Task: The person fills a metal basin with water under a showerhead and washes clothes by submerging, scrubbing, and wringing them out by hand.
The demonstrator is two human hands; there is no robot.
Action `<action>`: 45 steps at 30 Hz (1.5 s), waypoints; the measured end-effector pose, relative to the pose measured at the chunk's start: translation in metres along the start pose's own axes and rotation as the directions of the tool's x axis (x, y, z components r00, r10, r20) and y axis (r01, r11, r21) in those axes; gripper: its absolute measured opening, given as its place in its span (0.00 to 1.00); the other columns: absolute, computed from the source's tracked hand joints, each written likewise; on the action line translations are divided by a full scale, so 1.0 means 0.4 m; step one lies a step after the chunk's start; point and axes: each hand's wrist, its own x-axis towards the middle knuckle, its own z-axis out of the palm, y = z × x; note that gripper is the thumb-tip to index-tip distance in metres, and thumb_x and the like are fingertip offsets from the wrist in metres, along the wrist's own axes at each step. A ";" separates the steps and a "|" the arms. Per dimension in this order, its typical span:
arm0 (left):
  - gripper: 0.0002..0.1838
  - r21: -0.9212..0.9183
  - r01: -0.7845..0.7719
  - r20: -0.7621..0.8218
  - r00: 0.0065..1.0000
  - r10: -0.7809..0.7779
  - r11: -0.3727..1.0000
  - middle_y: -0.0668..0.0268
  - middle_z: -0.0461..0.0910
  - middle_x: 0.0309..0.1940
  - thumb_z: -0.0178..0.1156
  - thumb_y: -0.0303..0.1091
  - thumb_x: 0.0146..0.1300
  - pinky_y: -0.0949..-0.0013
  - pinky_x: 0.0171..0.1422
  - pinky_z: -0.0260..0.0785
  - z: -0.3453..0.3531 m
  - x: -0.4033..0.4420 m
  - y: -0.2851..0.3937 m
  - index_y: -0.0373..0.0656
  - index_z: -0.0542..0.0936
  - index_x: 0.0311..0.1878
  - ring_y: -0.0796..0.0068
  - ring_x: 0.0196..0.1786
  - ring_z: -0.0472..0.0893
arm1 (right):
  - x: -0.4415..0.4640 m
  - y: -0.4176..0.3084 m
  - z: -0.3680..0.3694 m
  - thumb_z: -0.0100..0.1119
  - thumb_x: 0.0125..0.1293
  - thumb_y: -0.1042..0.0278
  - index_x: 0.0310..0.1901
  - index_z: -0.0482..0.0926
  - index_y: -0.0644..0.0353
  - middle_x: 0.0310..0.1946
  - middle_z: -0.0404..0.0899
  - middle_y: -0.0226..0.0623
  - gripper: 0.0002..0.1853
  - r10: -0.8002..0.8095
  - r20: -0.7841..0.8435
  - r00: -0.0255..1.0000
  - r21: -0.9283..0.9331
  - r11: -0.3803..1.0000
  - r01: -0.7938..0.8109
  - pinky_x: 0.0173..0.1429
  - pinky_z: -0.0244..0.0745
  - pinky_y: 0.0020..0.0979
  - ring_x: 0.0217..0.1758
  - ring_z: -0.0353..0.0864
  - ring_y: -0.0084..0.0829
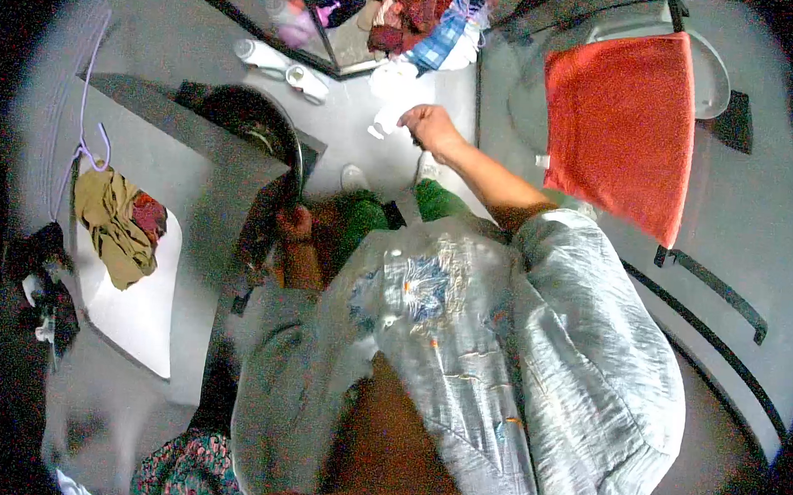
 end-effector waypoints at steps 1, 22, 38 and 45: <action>0.07 0.021 -0.022 -0.094 0.995 0.024 1.000 0.63 0.74 0.22 0.50 0.34 0.57 0.73 0.22 0.63 0.043 -0.061 -0.013 0.41 0.73 0.30 0.71 0.19 0.68 | 0.007 0.006 -0.007 0.50 0.59 0.73 0.26 0.76 0.63 0.13 0.69 0.27 0.07 0.017 0.025 1.000 -0.028 0.999 -0.016 0.15 0.56 0.21 0.12 0.61 0.17; 0.09 0.720 0.075 0.022 0.991 -0.131 0.690 0.59 0.73 0.38 0.52 0.26 0.54 0.66 0.47 0.70 0.201 -0.361 -0.475 0.33 0.71 0.39 0.66 0.42 0.74 | 0.005 -0.051 -0.361 0.60 0.52 0.57 0.43 0.70 0.65 0.32 0.77 0.39 0.22 0.234 0.084 0.969 0.046 0.970 -0.239 0.24 0.77 0.33 0.29 0.79 0.30; 0.35 0.849 0.099 0.144 0.901 -0.408 0.518 0.59 0.74 0.46 0.41 0.64 0.57 0.66 0.38 0.72 0.321 -0.301 -0.504 0.40 0.67 0.53 0.65 0.41 0.77 | 0.060 0.170 -0.543 0.52 0.50 0.71 0.23 0.68 0.57 0.18 0.66 0.31 0.03 0.432 0.143 0.891 0.263 0.851 -0.455 0.16 0.63 0.28 0.14 0.63 0.27; 0.37 0.834 0.098 0.039 0.971 -0.235 0.543 0.55 0.66 0.52 0.45 0.62 0.57 0.60 0.40 0.70 0.208 -0.201 -0.435 0.38 0.59 0.58 0.60 0.41 0.75 | -0.029 0.195 -0.556 0.54 0.49 0.71 0.23 0.68 0.53 0.17 0.64 0.23 0.04 0.507 0.136 0.851 0.462 0.728 -0.507 0.18 0.52 0.21 0.16 0.60 0.21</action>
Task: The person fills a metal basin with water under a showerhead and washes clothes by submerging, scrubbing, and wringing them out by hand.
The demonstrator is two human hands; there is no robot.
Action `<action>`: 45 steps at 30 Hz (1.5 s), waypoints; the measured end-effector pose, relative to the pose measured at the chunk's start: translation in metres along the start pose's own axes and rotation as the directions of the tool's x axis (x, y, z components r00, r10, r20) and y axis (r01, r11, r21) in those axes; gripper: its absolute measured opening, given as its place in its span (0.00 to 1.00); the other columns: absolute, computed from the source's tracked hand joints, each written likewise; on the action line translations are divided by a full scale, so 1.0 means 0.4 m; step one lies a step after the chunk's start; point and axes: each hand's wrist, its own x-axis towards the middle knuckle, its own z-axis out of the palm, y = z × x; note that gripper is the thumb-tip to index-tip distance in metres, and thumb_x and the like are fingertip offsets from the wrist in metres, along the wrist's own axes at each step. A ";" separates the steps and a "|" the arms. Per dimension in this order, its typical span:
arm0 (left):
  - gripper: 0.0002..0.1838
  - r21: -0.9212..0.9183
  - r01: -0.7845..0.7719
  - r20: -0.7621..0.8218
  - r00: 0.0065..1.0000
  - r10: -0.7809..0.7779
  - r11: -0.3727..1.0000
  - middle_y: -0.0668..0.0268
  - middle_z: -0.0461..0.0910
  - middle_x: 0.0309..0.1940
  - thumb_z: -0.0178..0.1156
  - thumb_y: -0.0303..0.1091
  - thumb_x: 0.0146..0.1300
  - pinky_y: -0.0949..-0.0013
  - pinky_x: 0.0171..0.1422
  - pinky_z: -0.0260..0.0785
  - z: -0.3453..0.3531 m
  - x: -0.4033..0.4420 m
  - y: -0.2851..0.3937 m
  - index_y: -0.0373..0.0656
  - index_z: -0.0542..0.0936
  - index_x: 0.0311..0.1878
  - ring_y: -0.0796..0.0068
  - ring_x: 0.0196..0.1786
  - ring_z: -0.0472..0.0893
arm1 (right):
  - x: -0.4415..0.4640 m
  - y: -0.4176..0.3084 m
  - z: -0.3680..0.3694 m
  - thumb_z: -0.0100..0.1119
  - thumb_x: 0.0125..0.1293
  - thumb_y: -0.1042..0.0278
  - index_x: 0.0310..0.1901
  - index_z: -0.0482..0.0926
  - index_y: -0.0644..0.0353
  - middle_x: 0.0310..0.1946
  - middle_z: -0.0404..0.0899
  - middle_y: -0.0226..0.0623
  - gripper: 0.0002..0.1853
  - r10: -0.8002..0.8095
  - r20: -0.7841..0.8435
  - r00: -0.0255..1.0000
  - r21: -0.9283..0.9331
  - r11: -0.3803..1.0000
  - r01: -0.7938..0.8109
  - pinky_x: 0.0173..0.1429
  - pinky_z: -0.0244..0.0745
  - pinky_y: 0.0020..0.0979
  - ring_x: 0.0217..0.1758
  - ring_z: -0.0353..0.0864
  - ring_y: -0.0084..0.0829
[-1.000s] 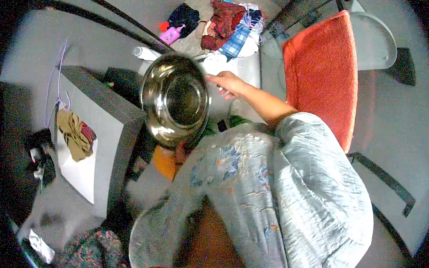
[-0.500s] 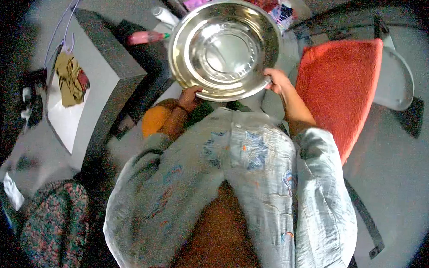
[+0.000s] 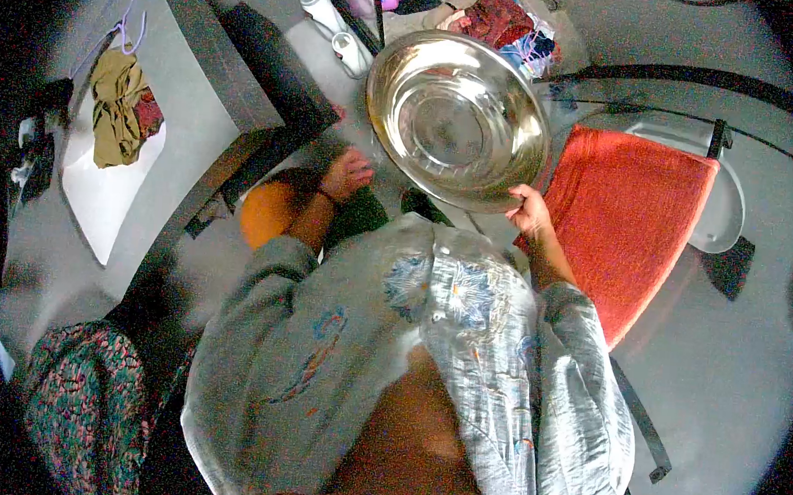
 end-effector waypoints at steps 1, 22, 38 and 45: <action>0.35 0.017 0.007 -0.031 1.000 -0.007 1.000 0.55 0.66 0.51 0.48 0.57 0.57 0.60 0.41 0.70 -0.009 0.008 -0.006 0.40 0.57 0.60 0.60 0.42 0.74 | -0.005 0.005 -0.008 0.54 0.49 0.71 0.23 0.68 0.53 0.17 0.64 0.23 0.04 0.000 -0.005 1.000 -0.006 1.000 0.000 0.18 0.52 0.21 0.16 0.60 0.21; 0.26 0.615 0.118 -0.262 0.963 0.061 0.779 0.59 0.74 0.39 0.57 0.36 0.52 0.67 0.39 0.70 -0.023 0.226 -0.090 0.38 0.66 0.55 0.68 0.37 0.75 | 0.096 0.049 0.031 0.54 0.47 0.72 0.20 0.66 0.52 0.16 0.62 0.23 0.07 -0.002 -0.076 0.997 0.174 0.985 0.015 0.20 0.54 0.23 0.18 0.60 0.21; 0.18 0.528 -0.087 -0.250 0.935 0.253 0.845 0.63 0.75 0.36 0.51 0.29 0.58 0.72 0.32 0.70 -0.100 0.453 -0.228 0.37 0.68 0.52 0.74 0.31 0.74 | 0.524 0.382 -0.278 0.50 0.50 0.74 0.38 0.71 0.63 0.32 0.75 0.38 0.12 -0.331 -0.040 0.943 -0.197 0.928 0.318 0.31 0.73 0.32 0.32 0.76 0.34; 0.16 0.551 -0.119 -0.263 0.915 0.306 0.826 0.62 0.75 0.42 0.46 0.36 0.62 0.67 0.40 0.71 -0.152 0.600 -0.198 0.40 0.70 0.50 0.70 0.39 0.76 | 0.699 0.463 -0.277 0.53 0.51 0.74 0.38 0.71 0.68 0.31 0.75 0.43 0.12 -0.508 -0.045 0.860 -0.475 0.768 0.429 0.34 0.77 0.36 0.33 0.78 0.37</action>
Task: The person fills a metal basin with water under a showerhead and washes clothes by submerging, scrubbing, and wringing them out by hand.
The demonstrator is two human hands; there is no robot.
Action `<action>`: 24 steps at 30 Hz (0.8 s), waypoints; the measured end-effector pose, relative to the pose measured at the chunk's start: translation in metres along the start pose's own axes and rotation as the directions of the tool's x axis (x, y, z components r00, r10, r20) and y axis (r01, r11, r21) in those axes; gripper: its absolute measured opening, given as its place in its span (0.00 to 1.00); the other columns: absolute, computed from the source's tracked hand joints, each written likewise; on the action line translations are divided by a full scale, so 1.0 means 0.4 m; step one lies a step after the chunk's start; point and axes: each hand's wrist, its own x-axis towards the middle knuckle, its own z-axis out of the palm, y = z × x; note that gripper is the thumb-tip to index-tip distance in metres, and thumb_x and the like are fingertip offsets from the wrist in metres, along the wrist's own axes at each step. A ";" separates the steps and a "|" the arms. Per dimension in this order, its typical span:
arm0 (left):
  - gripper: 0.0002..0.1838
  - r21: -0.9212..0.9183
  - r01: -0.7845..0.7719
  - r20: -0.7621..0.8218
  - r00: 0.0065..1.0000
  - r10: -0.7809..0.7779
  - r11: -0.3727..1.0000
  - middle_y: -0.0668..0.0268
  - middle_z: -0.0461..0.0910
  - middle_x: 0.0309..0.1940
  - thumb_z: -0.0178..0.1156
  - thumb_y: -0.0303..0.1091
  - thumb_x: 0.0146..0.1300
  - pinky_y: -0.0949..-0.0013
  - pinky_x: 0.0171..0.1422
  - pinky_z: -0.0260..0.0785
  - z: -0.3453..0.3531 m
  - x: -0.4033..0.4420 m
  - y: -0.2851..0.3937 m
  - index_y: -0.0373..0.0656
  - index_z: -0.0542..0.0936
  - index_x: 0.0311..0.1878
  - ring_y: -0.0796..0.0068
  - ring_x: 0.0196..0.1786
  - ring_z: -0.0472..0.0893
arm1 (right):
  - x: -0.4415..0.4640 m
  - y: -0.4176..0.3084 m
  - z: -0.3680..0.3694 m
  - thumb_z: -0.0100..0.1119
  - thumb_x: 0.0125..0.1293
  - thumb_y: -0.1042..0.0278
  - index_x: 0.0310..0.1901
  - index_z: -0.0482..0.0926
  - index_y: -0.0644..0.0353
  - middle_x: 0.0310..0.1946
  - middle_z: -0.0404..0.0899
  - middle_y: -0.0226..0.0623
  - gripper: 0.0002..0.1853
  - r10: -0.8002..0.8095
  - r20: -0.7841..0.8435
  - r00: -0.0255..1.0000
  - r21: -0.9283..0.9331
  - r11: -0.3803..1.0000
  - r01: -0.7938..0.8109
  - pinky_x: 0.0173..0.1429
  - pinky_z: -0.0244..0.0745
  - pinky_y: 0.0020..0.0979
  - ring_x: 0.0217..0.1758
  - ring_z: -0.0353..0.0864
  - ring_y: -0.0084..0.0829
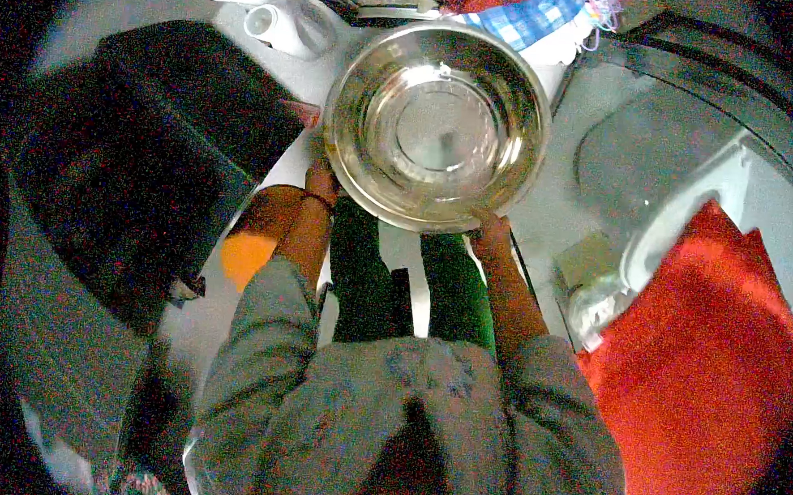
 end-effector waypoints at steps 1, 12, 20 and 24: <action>0.17 0.106 0.036 -0.012 0.999 -0.034 0.994 0.62 0.74 0.42 0.45 0.38 0.62 0.67 0.39 0.71 -0.010 0.019 -0.016 0.40 0.70 0.51 0.70 0.39 0.75 | 0.014 -0.025 0.010 0.53 0.51 0.74 0.38 0.70 0.69 0.31 0.75 0.43 0.12 -0.069 0.047 0.997 -0.147 0.986 0.075 0.34 0.77 0.36 0.33 0.78 0.37; 0.35 -0.350 0.220 -0.058 0.965 -0.255 0.911 0.61 0.68 0.49 0.52 0.43 0.59 0.68 0.36 0.70 -0.025 0.355 -0.196 0.45 0.49 0.64 0.70 0.36 0.73 | 0.265 0.034 0.020 0.55 0.52 0.74 0.45 0.67 0.68 0.37 0.72 0.42 0.17 0.151 0.090 0.984 -0.024 0.989 -0.149 0.39 0.76 0.40 0.39 0.75 0.39; 0.37 -0.517 0.127 -0.089 0.976 -0.201 0.847 0.67 0.65 0.53 0.56 0.61 0.48 0.63 0.43 0.65 -0.046 0.552 -0.260 0.50 0.62 0.58 0.65 0.46 0.69 | 0.316 0.030 0.012 0.51 0.59 0.70 0.49 0.66 0.62 0.46 0.71 0.39 0.16 0.215 0.129 0.968 -0.091 0.975 -0.204 0.54 0.67 0.40 0.50 0.71 0.36; 0.31 -0.433 0.052 -0.178 0.974 -0.142 0.900 0.69 0.70 0.45 0.53 0.62 0.49 0.63 0.47 0.63 -0.031 0.589 -0.198 0.51 0.70 0.51 0.69 0.44 0.69 | 0.290 0.019 0.006 0.51 0.60 0.66 0.47 0.67 0.61 0.41 0.72 0.40 0.15 0.287 0.227 0.931 -0.040 0.957 -0.286 0.52 0.68 0.41 0.45 0.72 0.35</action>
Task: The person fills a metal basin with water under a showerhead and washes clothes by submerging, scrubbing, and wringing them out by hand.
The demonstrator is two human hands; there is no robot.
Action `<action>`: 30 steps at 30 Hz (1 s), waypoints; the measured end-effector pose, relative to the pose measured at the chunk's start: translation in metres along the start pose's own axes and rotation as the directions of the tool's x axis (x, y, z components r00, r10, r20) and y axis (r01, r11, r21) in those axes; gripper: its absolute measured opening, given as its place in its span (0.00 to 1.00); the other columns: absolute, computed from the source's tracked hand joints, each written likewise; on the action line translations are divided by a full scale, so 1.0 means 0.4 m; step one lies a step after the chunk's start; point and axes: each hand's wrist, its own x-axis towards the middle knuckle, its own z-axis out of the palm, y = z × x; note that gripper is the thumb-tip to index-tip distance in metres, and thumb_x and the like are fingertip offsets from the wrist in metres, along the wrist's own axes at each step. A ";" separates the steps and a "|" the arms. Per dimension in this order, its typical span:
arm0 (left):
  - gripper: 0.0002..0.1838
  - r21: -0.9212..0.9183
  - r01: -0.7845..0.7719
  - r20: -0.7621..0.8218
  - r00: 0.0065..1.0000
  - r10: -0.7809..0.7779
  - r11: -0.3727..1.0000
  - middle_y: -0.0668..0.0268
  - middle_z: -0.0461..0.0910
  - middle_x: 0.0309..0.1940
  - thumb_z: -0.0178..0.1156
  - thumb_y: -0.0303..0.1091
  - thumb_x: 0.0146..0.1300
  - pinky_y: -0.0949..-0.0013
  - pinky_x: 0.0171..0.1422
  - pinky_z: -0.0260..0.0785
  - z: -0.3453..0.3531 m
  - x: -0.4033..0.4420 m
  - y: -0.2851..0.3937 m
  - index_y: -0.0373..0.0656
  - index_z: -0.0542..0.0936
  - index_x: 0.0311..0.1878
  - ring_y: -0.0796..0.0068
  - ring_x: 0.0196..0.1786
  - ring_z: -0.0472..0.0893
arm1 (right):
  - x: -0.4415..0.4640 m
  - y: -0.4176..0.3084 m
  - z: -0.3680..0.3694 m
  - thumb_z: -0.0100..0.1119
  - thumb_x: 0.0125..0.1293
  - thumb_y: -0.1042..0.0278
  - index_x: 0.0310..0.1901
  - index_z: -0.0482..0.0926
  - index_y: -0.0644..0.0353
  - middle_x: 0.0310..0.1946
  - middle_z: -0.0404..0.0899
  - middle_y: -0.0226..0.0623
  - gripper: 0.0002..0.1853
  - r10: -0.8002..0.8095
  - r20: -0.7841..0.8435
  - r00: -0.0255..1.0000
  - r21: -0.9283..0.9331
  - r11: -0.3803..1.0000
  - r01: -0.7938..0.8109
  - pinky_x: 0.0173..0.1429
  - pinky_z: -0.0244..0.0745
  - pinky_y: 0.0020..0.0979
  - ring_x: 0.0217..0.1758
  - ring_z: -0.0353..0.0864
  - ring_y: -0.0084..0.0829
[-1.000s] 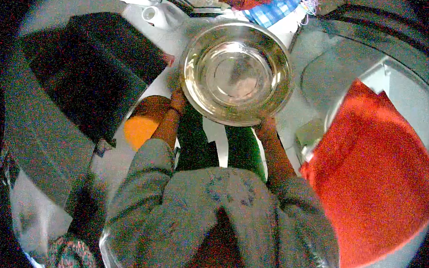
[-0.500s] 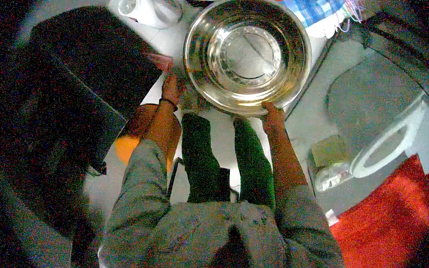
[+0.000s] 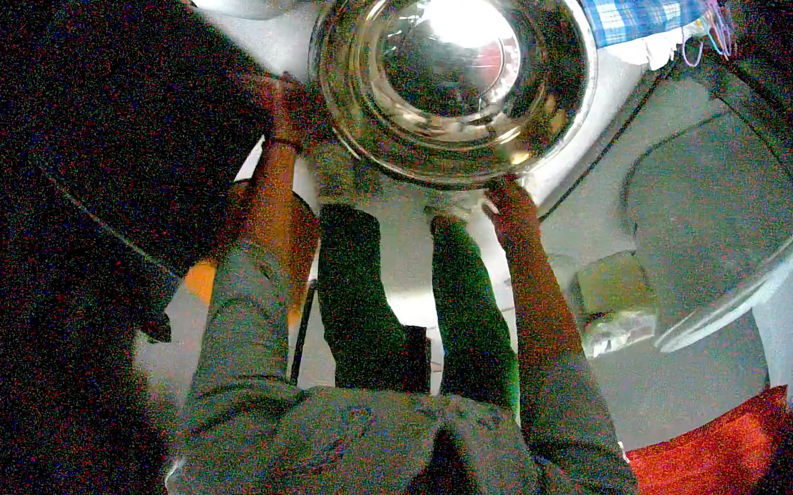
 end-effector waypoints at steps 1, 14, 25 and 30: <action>0.30 0.050 -0.008 -0.020 1.000 0.009 0.999 0.68 0.71 0.44 0.53 0.62 0.49 0.63 0.47 0.62 0.020 -0.006 0.022 0.51 0.71 0.50 0.69 0.43 0.69 | -0.013 0.007 -0.002 0.51 0.59 0.64 0.47 0.66 0.62 0.40 0.72 0.41 0.16 0.080 0.055 0.995 0.153 0.984 -0.088 0.51 0.69 0.40 0.43 0.73 0.35; 0.28 -0.130 0.011 0.223 0.975 0.019 0.991 0.70 0.69 0.43 0.57 0.22 0.48 0.72 0.43 0.65 0.039 -0.215 0.009 0.48 0.62 0.54 0.73 0.44 0.70 | 0.002 -0.322 0.385 0.50 0.61 0.66 0.55 0.65 0.63 0.44 0.73 0.37 0.21 -0.042 0.441 0.897 -0.057 0.996 0.074 0.42 0.70 0.26 0.39 0.74 0.24; 0.32 0.298 0.041 0.315 0.939 -0.139 0.954 0.67 0.68 0.46 0.61 0.32 0.47 0.69 0.43 0.69 0.031 -0.472 0.110 0.45 0.60 0.56 0.70 0.45 0.71 | 0.021 -0.416 0.494 0.54 0.54 0.73 0.58 0.60 0.65 0.50 0.69 0.40 0.28 -0.227 0.430 0.874 -0.208 0.917 0.341 0.45 0.69 0.26 0.43 0.71 0.25; 0.32 -0.326 0.560 0.428 0.806 -0.410 0.762 0.67 0.66 0.49 0.62 0.33 0.47 0.70 0.44 0.69 -0.044 -0.437 -0.046 0.44 0.60 0.56 0.70 0.45 0.71 | -0.028 -0.439 0.492 0.60 0.52 0.69 0.58 0.59 0.64 0.50 0.69 0.41 0.32 -0.369 0.318 0.873 -0.183 0.880 0.439 0.47 0.69 0.27 0.44 0.72 0.27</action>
